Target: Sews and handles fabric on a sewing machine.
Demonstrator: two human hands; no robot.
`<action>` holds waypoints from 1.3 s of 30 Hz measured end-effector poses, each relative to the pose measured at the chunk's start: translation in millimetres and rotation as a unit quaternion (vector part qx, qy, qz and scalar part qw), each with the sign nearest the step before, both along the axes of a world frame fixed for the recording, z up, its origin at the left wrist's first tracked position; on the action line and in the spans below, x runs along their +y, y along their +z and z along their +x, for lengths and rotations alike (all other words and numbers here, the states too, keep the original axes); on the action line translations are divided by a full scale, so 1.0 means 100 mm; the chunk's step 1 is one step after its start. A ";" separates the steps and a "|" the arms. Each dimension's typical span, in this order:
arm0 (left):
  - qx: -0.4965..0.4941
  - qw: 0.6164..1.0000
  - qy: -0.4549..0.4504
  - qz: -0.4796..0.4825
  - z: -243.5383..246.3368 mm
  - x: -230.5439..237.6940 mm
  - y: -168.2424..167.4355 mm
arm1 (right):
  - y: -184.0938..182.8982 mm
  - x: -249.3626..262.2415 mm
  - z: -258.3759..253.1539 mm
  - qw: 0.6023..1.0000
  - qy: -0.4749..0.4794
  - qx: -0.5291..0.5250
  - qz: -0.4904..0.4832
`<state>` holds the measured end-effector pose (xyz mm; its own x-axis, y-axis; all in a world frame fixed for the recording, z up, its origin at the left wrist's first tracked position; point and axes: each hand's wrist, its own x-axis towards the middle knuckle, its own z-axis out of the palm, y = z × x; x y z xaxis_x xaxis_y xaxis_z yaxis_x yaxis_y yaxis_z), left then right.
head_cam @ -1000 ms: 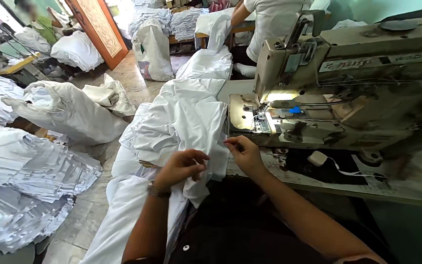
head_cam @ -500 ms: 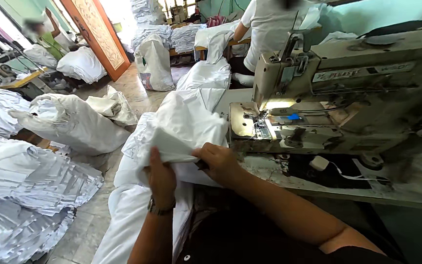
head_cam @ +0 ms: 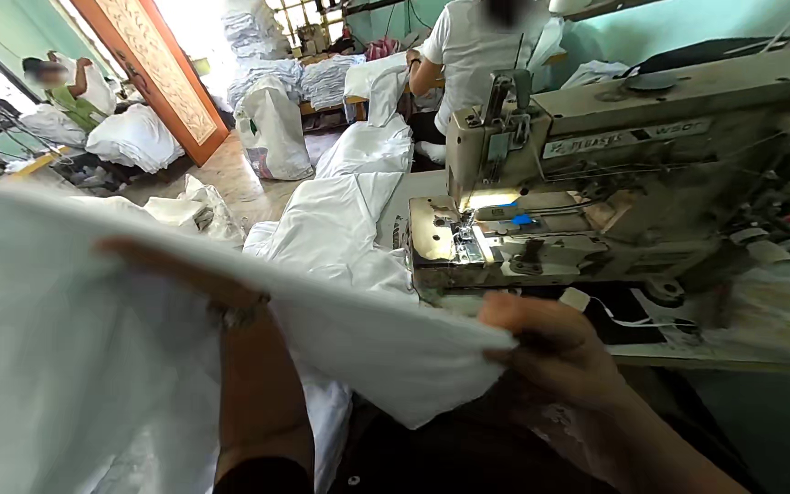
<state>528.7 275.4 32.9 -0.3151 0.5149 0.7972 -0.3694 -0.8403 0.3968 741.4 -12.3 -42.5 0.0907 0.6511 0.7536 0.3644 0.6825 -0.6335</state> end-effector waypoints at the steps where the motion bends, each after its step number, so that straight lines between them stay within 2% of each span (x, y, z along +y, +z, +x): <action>1: 0.093 0.994 -0.023 -0.050 0.33 -0.07 0.05 | 0.00 0.04 0.06 0.999 -0.029 0.039 0.008; 3: 0.226 0.948 -0.107 -0.195 0.88 0.00 -0.09 | -0.17 0.19 0.13 0.989 -0.091 0.116 -0.013; 4: 0.283 0.917 -0.149 -0.237 1.06 0.05 -0.33 | -0.31 0.26 0.14 0.979 -0.123 0.157 -0.050; 5: 0.362 0.883 -0.201 -0.223 1.10 0.04 -0.65 | -0.44 0.32 0.13 0.959 -0.158 0.210 -0.105; 6: 0.444 0.853 -0.211 -0.174 1.10 -0.07 -0.95 | -0.55 0.36 0.11 0.930 -0.186 0.264 -0.178; 8: 0.500 0.838 -0.196 -0.095 1.05 -0.50 -1.47 | -0.79 0.39 0.05 0.878 -0.184 0.335 -0.288; 9: 0.508 0.838 -0.193 -0.046 0.98 -0.79 -1.69 | -0.88 0.38 0.03 0.867 -0.167 0.354 -0.309; 11: 0.535 0.819 -0.202 0.034 0.80 -1.30 -1.98 | -0.91 0.35 -0.01 0.871 -0.131 0.358 -0.311; 13: 0.562 0.805 -0.167 0.093 0.68 -1.53 -2.13 | -0.79 0.35 -0.05 0.880 -0.111 0.355 -0.296; 16: 0.583 0.798 -0.136 0.072 0.56 -1.49 -1.91 | -0.59 0.35 -0.11 0.873 -0.101 0.432 -0.203; 18: 0.553 0.817 -0.153 0.062 0.48 -1.48 -1.65 | -0.66 0.29 -0.12 0.854 -0.066 0.494 -0.148; 20: 0.536 0.821 -0.172 0.090 0.41 -1.50 -1.53 | -0.86 0.18 -0.21 0.842 -0.067 0.500 -0.192; 22: 0.561 0.795 -0.207 0.107 0.38 -1.52 -1.49 | -0.99 0.08 -0.33 0.840 -0.054 0.492 -0.224; 24: 0.580 0.775 -0.232 0.099 0.37 -1.57 -1.50 | -1.01 0.02 -0.35 0.867 -0.031 0.453 -0.205; 26: 0.587 0.767 -0.245 0.086 0.36 -1.60 -1.48 | -0.98 -0.04 -0.28 0.918 -0.029 0.347 -0.187; 28: 0.582 0.768 -0.258 0.072 0.38 -1.59 -1.44 | -0.92 -0.07 -0.26 0.950 -0.057 0.244 -0.187; 30: 0.572 0.774 -0.262 0.069 0.40 -1.58 -1.45 | -0.87 -0.06 -0.33 0.957 -0.085 0.190 -0.202; 32: 0.572 0.775 -0.260 0.070 0.42 -1.57 -1.47 | -0.84 -0.03 -0.39 0.950 -0.104 0.186 -0.228; 36: 0.635 0.716 -0.284 0.055 0.39 -1.47 -1.36 | -0.84 -0.02 -0.37 0.934 -0.126 0.216 -0.254; 37: 0.632 0.723 -0.274 0.052 0.37 -1.43 -1.32 | -0.85 -0.03 -0.35 0.935 -0.135 0.212 -0.251; 39: 0.581 0.774 -0.253 0.009 0.31 -1.35 -1.19 | -0.86 -0.05 -0.27 0.938 -0.180 0.170 -0.242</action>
<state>559.6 140.8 -86.6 0.8574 0.3232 0.4005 -0.0561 -0.7148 0.6971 714.2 -17.0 -128.9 0.5515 0.7908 0.2656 0.2377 0.1562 -0.9587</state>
